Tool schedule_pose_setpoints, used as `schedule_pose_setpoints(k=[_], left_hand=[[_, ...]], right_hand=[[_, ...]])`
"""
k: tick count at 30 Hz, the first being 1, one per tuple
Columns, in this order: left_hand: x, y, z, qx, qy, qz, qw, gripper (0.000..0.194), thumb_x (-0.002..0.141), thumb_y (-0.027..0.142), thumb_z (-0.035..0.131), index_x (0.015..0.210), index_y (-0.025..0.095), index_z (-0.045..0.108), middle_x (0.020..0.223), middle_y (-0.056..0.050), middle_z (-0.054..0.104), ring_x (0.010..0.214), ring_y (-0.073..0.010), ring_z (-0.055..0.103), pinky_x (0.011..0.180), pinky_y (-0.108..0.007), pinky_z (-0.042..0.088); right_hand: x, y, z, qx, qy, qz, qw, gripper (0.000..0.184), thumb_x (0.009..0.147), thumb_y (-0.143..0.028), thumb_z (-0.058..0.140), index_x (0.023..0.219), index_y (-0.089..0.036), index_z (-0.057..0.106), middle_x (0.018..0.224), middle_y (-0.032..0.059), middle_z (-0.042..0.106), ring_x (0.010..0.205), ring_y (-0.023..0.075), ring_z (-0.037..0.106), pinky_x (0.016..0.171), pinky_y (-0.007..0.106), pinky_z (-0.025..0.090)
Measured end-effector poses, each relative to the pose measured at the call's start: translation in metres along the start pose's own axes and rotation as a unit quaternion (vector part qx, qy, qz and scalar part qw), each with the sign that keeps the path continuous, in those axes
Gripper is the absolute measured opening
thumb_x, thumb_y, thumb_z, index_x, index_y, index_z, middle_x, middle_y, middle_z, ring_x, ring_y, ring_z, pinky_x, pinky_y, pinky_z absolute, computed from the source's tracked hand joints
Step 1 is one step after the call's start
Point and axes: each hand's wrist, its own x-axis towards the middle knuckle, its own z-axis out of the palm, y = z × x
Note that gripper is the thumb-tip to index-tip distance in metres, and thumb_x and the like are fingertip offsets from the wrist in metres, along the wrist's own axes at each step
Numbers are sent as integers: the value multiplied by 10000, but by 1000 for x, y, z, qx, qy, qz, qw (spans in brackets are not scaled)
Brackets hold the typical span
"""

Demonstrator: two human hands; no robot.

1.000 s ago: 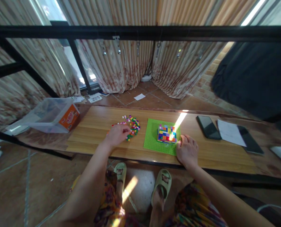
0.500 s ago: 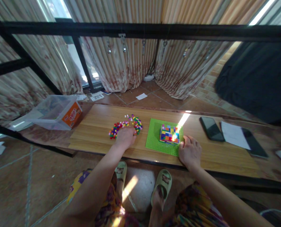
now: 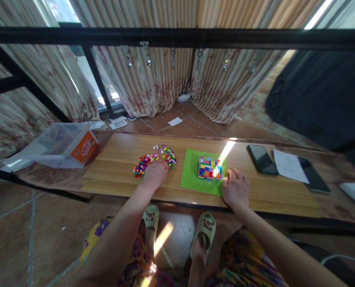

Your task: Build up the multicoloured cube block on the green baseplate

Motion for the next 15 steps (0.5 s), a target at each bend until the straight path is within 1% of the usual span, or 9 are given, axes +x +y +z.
schedule_pose_setpoints(k=[4, 6, 9, 12, 15], left_hand=[[0, -3, -2, -9, 0, -4, 1000, 127, 825, 240, 594, 887, 175, 683, 992, -86, 677, 928, -224, 636, 830, -316, 494], [0, -6, -3, -8, -8, -13, 1000, 143, 802, 238, 616, 911, 181, 690, 1003, -84, 679, 948, -229, 634, 851, -318, 493], [0, -8, -3, -5, -12, -12, 1000, 172, 796, 224, 612, 941, 188, 698, 1003, -84, 681, 956, -233, 634, 851, -319, 494], [1, -8, -3, -3, -17, -2, 1000, 141, 798, 203, 600, 889, 185, 706, 962, -85, 681, 931, -238, 638, 832, -322, 493], [2, -7, -3, -10, -16, -8, 1000, 120, 818, 211, 587, 846, 176, 699, 936, -92, 677, 903, -236, 640, 811, -323, 489]], right_hand=[[0, 0, 0, 8, -2, -2, 1000, 356, 903, -242, 380, 1199, -143, 551, 1238, 138, 574, 1148, 280, 462, 948, 409, 332], [0, 0, 1, 7, -3, -3, 1000, 355, 903, -242, 379, 1198, -143, 550, 1240, 136, 573, 1150, 277, 461, 946, 404, 331], [0, 0, 1, 0, -4, -1, 1000, 354, 907, -255, 373, 1194, -145, 549, 1250, 127, 570, 1151, 274, 459, 944, 395, 329], [0, 0, 1, -2, -4, -2, 1000, 355, 909, -258, 371, 1193, -143, 550, 1252, 127, 571, 1149, 275, 459, 946, 394, 328], [0, 0, 0, 4, -4, -5, 1000, 354, 904, -249, 377, 1193, -140, 551, 1244, 135, 573, 1143, 275, 460, 946, 399, 326]])
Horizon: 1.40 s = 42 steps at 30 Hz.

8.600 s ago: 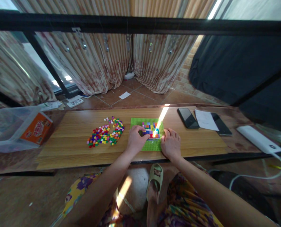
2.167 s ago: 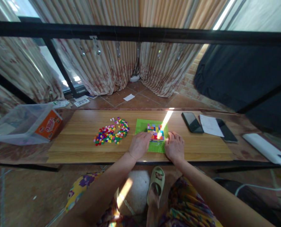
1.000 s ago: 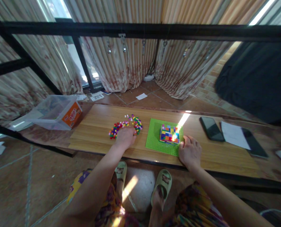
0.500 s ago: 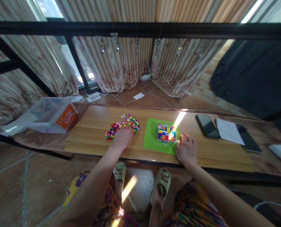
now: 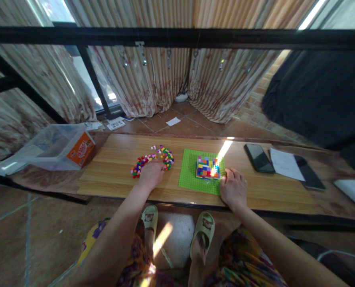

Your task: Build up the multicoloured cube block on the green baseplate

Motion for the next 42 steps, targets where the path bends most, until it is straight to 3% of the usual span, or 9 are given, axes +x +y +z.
schedule_pose_setpoints(k=[7, 11, 14, 21, 32, 42], left_hand=[[4, 12, -8, -163, 65, 37, 984, 134, 882, 200, 526, 900, 175, 657, 881, -49, 695, 820, -177, 634, 783, -297, 481], [5, 38, -2, -298, 109, 101, 943, 117, 866, 199, 574, 839, 177, 685, 869, -31, 713, 832, -152, 643, 810, -284, 491], [5, 61, 5, -346, 108, 130, 923, 101, 839, 174, 613, 854, 175, 713, 884, -36, 719, 827, -145, 650, 809, -285, 507], [7, 87, 8, -307, 84, 162, 934, 199, 841, 87, 554, 899, 180, 720, 921, -49, 710, 886, -163, 649, 860, -317, 520], [13, 104, 10, -274, 15, 98, 956, 389, 835, 117, 574, 1222, 153, 564, 925, -61, 695, 854, -180, 645, 838, -309, 507], [11, 106, 19, -327, 41, 77, 941, 518, 790, 86, 603, 1293, 169, 512, 952, -59, 675, 819, -172, 637, 841, -322, 504]], right_hand=[[0, 0, 2, 6, 8, 5, 1000, 346, 896, -249, 387, 1182, -150, 555, 1231, 130, 575, 1137, 277, 463, 950, 405, 323], [1, -1, 2, 4, 7, 11, 1000, 342, 899, -255, 388, 1176, -149, 558, 1228, 126, 577, 1126, 274, 469, 954, 403, 325], [1, -2, 0, -2, 3, 14, 1000, 338, 903, -253, 384, 1168, -145, 565, 1244, 126, 571, 1124, 270, 474, 953, 397, 329], [1, -4, -3, 1, 1, 17, 1000, 340, 910, -257, 385, 1179, -145, 560, 1255, 127, 565, 1145, 270, 466, 964, 390, 320], [1, -5, -4, 14, -2, 17, 1000, 340, 909, -250, 391, 1185, -140, 554, 1239, 128, 570, 1154, 269, 458, 977, 392, 313], [0, -5, -4, 17, -6, 21, 1000, 346, 910, -254, 383, 1185, -135, 556, 1268, 130, 558, 1168, 271, 452, 993, 397, 306]])
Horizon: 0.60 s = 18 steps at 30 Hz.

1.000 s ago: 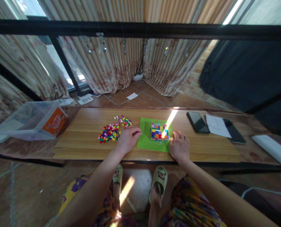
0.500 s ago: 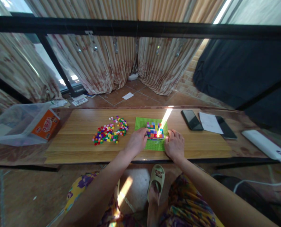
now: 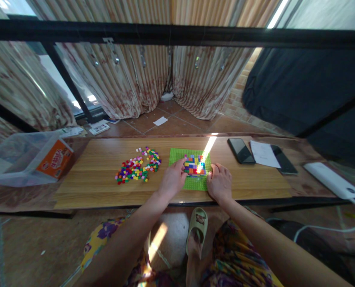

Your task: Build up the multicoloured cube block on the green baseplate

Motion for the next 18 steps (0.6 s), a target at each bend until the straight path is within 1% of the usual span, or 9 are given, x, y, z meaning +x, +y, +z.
schedule_pose_setpoints(k=[3, 7, 9, 12, 15, 18], left_hand=[[-1, 0, 0, -19, 9, 5, 1000, 507, 791, 66, 565, 1283, 179, 515, 955, -53, 672, 823, -163, 638, 838, -315, 504], [-1, -2, -3, -36, 18, 3, 999, 488, 789, 41, 515, 1261, 162, 532, 955, -68, 678, 826, -168, 646, 822, -317, 505], [0, -3, -4, -48, 24, -3, 999, 457, 796, 53, 507, 1239, 159, 548, 942, -69, 689, 816, -173, 652, 807, -318, 505], [3, -5, -4, -80, 37, -22, 996, 369, 834, 109, 499, 1190, 157, 579, 855, -54, 705, 780, -177, 663, 767, -310, 504], [6, -8, -2, -129, 44, -53, 989, 306, 840, 171, 539, 1136, 140, 608, 787, -51, 704, 742, -176, 668, 700, -285, 503], [9, -11, 2, -167, 45, -81, 982, 310, 791, 195, 623, 1093, 126, 627, 787, -60, 704, 713, -172, 665, 659, -270, 496]], right_hand=[[0, 0, 0, 1, 0, 2, 1000, 345, 910, -255, 382, 1184, -138, 556, 1265, 129, 560, 1166, 270, 450, 990, 399, 305], [1, 0, 0, 0, -2, 3, 1000, 345, 914, -262, 382, 1184, -140, 557, 1261, 125, 562, 1161, 269, 454, 991, 397, 305], [1, 0, 0, -1, -1, 4, 1000, 343, 916, -264, 381, 1182, -140, 559, 1264, 123, 561, 1162, 271, 455, 991, 396, 305], [1, -1, 0, -2, -1, 3, 1000, 344, 917, -264, 380, 1183, -139, 559, 1264, 123, 562, 1164, 273, 456, 992, 397, 306], [1, -1, 0, -2, -1, 3, 1000, 342, 917, -261, 383, 1183, -140, 559, 1260, 123, 565, 1166, 272, 457, 994, 397, 305], [1, -1, 0, -2, -1, 3, 1000, 342, 914, -257, 386, 1185, -141, 559, 1267, 125, 561, 1167, 267, 455, 992, 393, 305]])
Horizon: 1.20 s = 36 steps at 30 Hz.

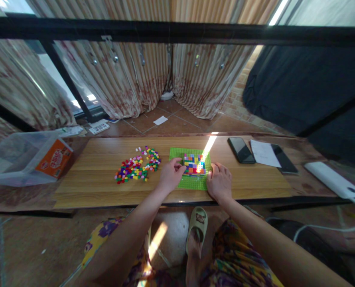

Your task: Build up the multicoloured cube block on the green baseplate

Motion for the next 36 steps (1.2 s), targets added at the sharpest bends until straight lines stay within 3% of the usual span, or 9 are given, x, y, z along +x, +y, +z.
schedule_pose_setpoints(k=[7, 17, 23, 27, 36], left_hand=[[5, -10, 7, -77, 3, -34, 996, 327, 747, 188, 674, 1061, 108, 631, 735, -46, 688, 666, -150, 646, 637, -260, 494], [4, -7, 11, -45, 28, -39, 998, 302, 726, 157, 670, 1020, 101, 641, 705, -37, 690, 625, -137, 636, 605, -239, 482], [5, -11, 7, -91, 16, -59, 994, 239, 790, 212, 617, 1002, 107, 654, 718, -50, 696, 618, -146, 659, 577, -243, 500], [11, -7, -12, -138, 42, -82, 986, 213, 823, 230, 570, 979, 115, 657, 711, -42, 684, 577, -128, 641, 553, -234, 499], [24, 17, -83, -260, 123, -74, 955, 326, 682, 349, 718, 920, 131, 668, 714, -23, 682, 598, -110, 622, 593, -231, 498]], right_hand=[[1, 1, 1, 1, -3, 1, 1000, 343, 911, -256, 386, 1187, -142, 556, 1265, 129, 559, 1160, 266, 449, 990, 397, 301], [0, -1, 1, 1, 6, -5, 1000, 340, 902, -233, 399, 1192, -138, 548, 1243, 137, 565, 1156, 272, 450, 980, 401, 303], [0, 0, 2, -5, 11, -10, 1000, 339, 903, -227, 392, 1189, -138, 552, 1235, 139, 570, 1156, 270, 455, 965, 393, 307], [0, 0, 3, -13, 13, -18, 1000, 338, 903, -219, 385, 1186, -138, 550, 1220, 135, 577, 1146, 263, 467, 966, 384, 306], [-1, 7, 10, -47, -1, -31, 998, 367, 913, -239, 375, 1226, -169, 554, 1269, 126, 561, 1176, 273, 482, 949, 405, 355]])
